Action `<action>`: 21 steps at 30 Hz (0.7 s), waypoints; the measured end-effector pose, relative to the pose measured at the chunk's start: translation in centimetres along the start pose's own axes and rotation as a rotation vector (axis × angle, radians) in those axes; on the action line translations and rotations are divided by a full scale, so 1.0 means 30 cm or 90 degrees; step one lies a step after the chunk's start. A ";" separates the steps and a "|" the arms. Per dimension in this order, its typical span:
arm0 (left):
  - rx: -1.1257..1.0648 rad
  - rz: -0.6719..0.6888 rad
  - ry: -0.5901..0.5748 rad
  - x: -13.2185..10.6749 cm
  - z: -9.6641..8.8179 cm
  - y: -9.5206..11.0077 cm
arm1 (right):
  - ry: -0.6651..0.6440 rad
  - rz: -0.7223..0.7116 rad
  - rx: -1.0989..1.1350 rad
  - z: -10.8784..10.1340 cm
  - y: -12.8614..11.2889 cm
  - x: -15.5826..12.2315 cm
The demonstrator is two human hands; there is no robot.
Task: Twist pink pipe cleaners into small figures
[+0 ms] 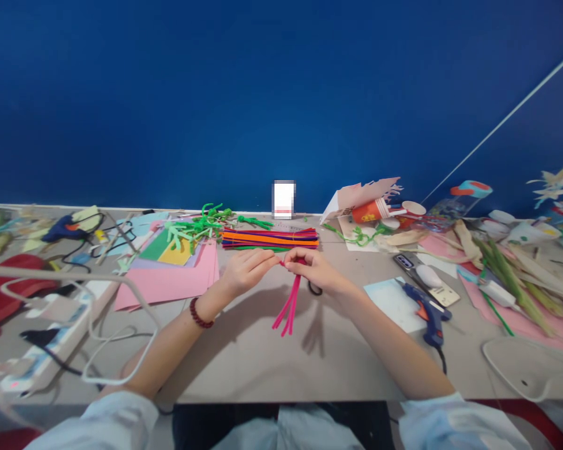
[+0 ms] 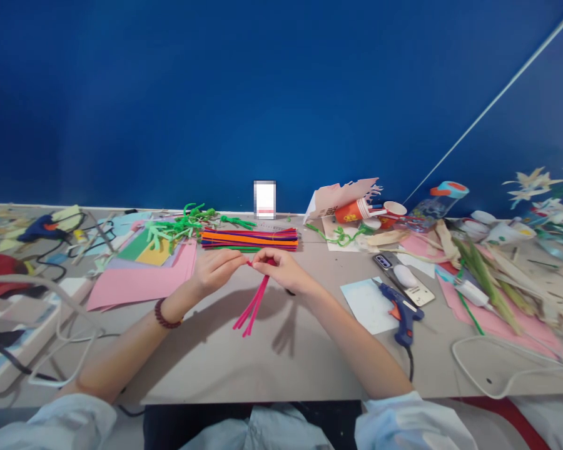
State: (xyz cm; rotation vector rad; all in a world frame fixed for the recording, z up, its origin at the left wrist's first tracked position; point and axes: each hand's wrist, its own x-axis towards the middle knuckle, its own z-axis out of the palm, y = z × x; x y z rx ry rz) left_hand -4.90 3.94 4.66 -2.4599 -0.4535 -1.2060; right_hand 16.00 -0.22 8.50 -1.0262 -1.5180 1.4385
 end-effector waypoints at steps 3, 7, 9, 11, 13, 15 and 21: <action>0.003 0.022 -0.012 -0.004 -0.009 0.000 | -0.019 0.037 0.047 -0.002 0.003 0.000; -0.009 0.043 -0.036 -0.006 -0.019 0.003 | -0.051 0.058 0.088 -0.007 0.013 0.004; -0.018 0.037 -0.030 -0.011 -0.016 0.001 | -0.063 0.056 0.097 -0.008 0.018 0.005; -0.023 0.033 -0.024 -0.016 -0.011 0.000 | -0.077 0.053 0.097 -0.009 0.021 0.007; -0.021 0.032 -0.019 -0.016 -0.007 0.001 | -0.086 0.046 0.092 -0.006 0.022 0.006; -0.016 0.023 -0.001 -0.009 -0.005 0.006 | -0.071 0.035 0.072 -0.002 0.019 0.004; -0.059 -0.038 0.024 0.024 0.001 0.027 | 0.051 -0.116 -0.202 0.008 0.007 -0.005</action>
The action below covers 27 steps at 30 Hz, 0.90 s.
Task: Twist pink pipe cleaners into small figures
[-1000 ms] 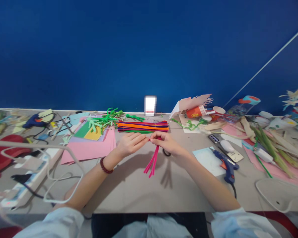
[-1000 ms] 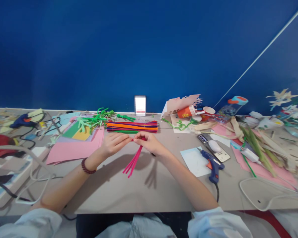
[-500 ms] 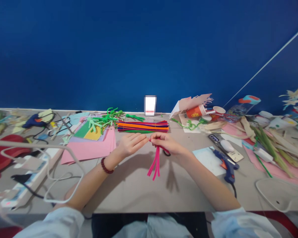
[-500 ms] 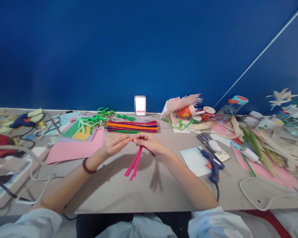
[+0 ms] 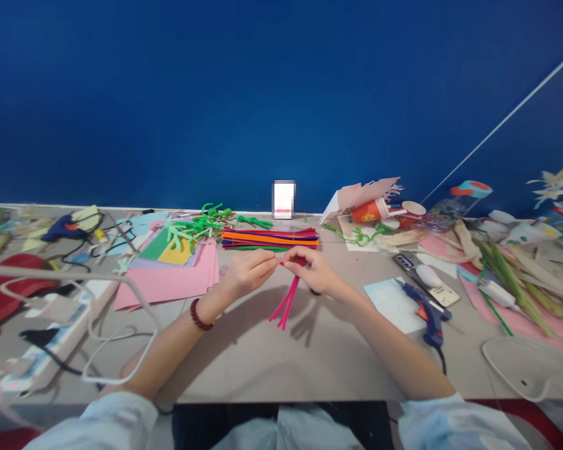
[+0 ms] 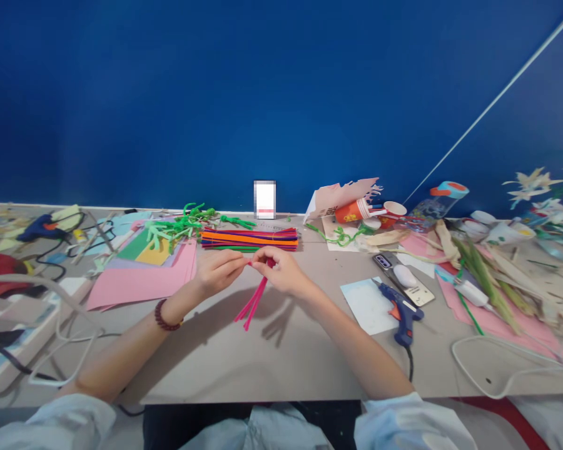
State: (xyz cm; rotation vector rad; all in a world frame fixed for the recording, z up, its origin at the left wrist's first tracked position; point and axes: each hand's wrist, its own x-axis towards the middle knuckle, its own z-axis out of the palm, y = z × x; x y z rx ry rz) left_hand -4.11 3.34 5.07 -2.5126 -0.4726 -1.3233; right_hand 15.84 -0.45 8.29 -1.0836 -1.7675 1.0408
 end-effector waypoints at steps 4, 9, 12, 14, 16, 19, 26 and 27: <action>-0.070 -0.068 -0.044 0.012 0.002 0.007 | 0.070 -0.219 -0.303 0.008 0.016 -0.005; -0.154 -0.189 -0.110 0.042 -0.009 0.022 | 0.118 -0.375 -0.623 0.026 0.037 -0.011; -0.244 -0.320 -0.102 0.064 -0.010 0.036 | 0.160 -0.416 -0.687 0.034 0.042 -0.014; -0.313 -0.416 -0.096 0.076 -0.009 0.043 | 0.183 -0.426 -0.704 0.036 0.046 -0.016; -0.395 -0.505 -0.098 0.085 -0.010 0.045 | 0.197 -0.443 -0.711 0.036 0.051 -0.017; -0.512 -0.629 -0.153 0.097 -0.026 0.038 | 0.199 -0.486 -0.709 0.031 0.055 -0.019; -0.728 -0.795 -0.338 0.111 -0.077 -0.001 | 0.130 -0.573 -0.666 0.021 0.044 -0.027; -0.742 -0.803 -0.348 0.112 -0.078 -0.003 | 0.137 -0.568 -0.643 0.024 0.045 -0.025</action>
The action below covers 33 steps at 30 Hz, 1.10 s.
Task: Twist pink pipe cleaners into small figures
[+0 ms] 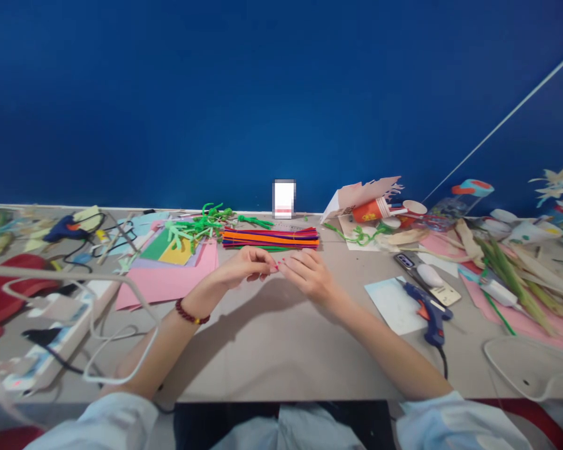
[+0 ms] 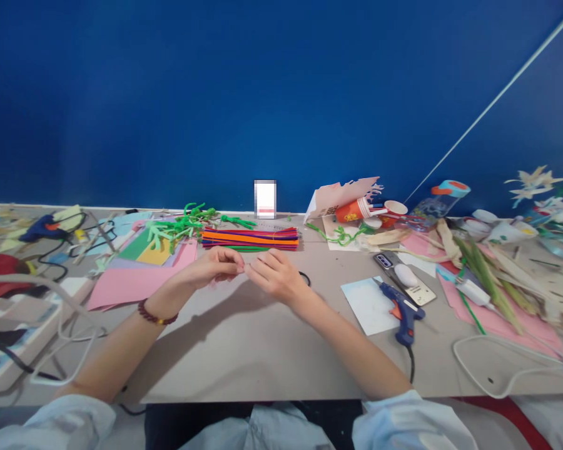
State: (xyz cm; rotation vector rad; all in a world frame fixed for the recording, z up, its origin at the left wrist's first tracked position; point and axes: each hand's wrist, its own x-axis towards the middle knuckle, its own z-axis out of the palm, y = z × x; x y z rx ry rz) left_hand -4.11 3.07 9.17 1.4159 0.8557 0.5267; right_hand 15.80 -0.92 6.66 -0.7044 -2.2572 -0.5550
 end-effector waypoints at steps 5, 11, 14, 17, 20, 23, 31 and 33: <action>0.107 0.098 0.075 0.002 0.009 -0.005 | 0.019 0.248 0.209 0.023 0.002 0.014; 0.546 0.501 0.255 0.020 0.001 -0.053 | -0.061 0.574 0.486 0.012 0.008 0.035; 0.711 0.636 0.291 0.029 -0.011 -0.080 | -0.101 0.645 0.574 0.001 0.010 0.040; 0.806 0.707 0.306 0.029 -0.015 -0.089 | -0.134 0.682 0.643 -0.008 0.012 0.044; 0.858 0.725 0.297 0.024 -0.014 -0.085 | -0.151 0.712 0.707 -0.016 0.015 0.048; 0.847 0.727 0.289 0.022 -0.015 -0.083 | -0.159 0.744 0.758 -0.024 0.021 0.050; 0.735 0.686 0.231 0.019 -0.009 -0.073 | -0.187 0.773 0.843 -0.035 0.034 0.052; 0.698 0.670 0.204 0.020 -0.009 -0.068 | -0.188 0.766 0.862 -0.030 0.036 0.048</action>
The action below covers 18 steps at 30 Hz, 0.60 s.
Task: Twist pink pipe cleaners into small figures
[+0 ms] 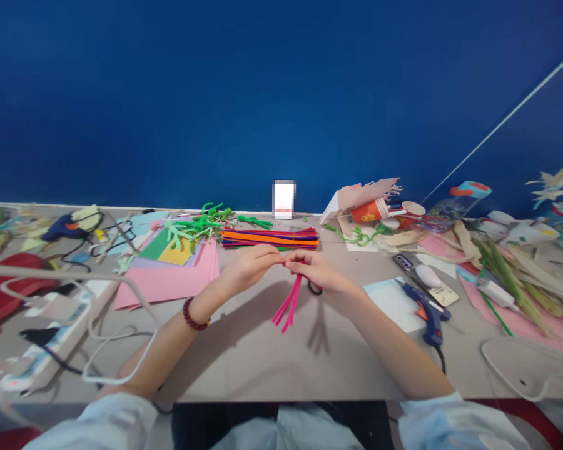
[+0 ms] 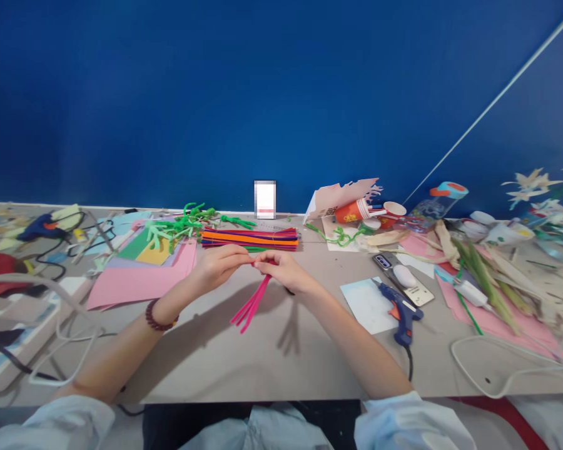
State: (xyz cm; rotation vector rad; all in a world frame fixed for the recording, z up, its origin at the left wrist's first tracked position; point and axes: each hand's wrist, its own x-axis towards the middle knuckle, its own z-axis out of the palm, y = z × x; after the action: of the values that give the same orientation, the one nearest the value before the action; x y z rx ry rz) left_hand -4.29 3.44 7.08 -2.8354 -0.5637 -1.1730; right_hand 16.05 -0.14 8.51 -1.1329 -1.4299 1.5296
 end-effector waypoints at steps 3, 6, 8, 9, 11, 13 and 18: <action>-0.067 -0.022 -0.006 0.002 0.001 -0.005 | -0.021 -0.002 0.023 -0.006 0.012 0.007; -0.127 -0.049 0.005 0.004 0.007 -0.007 | -0.039 0.006 0.048 -0.012 0.016 0.011; -0.177 -0.080 0.011 0.010 0.009 0.000 | -0.050 0.015 0.070 -0.014 0.013 0.010; -0.202 -0.102 0.014 0.014 0.008 0.007 | -0.056 0.020 0.080 -0.015 0.011 0.009; -0.243 -0.152 0.018 0.025 0.002 0.021 | -0.073 0.031 0.091 -0.016 0.007 0.007; -0.277 -0.194 0.014 0.035 -0.007 0.034 | -0.088 0.040 0.096 -0.018 0.007 0.006; -0.339 -0.230 -0.008 0.043 -0.017 0.041 | -0.112 0.042 0.107 -0.027 0.023 0.010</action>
State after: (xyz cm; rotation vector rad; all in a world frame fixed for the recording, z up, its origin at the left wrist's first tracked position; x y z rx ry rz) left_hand -3.38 2.63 8.47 -3.2712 -0.9178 -1.5682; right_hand 16.72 0.36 7.78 -0.9725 -1.3594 1.7978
